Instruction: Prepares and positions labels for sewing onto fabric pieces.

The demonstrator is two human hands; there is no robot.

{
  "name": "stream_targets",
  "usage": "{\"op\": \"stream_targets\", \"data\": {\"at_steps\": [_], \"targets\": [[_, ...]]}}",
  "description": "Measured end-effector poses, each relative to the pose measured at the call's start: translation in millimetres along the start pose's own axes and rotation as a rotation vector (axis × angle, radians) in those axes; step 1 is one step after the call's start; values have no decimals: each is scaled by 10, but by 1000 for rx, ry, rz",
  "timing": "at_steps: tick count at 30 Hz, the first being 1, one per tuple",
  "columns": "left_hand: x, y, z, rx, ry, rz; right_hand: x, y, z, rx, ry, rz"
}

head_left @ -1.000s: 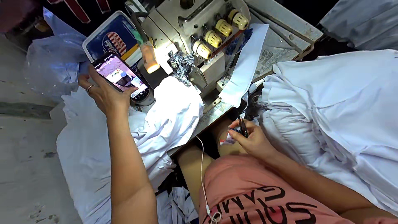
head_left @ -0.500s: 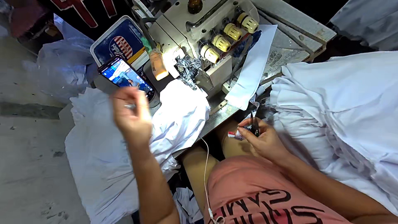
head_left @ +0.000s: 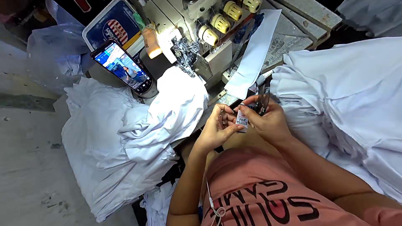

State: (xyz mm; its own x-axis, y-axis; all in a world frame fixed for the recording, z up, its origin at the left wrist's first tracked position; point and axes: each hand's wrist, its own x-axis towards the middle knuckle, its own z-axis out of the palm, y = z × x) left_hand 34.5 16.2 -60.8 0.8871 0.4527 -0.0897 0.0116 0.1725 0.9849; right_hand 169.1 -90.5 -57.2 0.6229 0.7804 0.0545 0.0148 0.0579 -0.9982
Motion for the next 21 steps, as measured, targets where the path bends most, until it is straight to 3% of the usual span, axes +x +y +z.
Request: {"op": "stream_targets", "data": {"at_steps": [4,7,12,21], "targets": [[7,-65,-67,81,-73,48,238,81,12,-155,-18,-98],[41,-54,-149,120,-33,107,366,133,-79,-224,-81,-178],[49,18,-294,86,21,128,217,47,-358,-450,-224,-273],[45,111,-310,89,0,122,93,-103,-519,-1005,-252,-658]]}}
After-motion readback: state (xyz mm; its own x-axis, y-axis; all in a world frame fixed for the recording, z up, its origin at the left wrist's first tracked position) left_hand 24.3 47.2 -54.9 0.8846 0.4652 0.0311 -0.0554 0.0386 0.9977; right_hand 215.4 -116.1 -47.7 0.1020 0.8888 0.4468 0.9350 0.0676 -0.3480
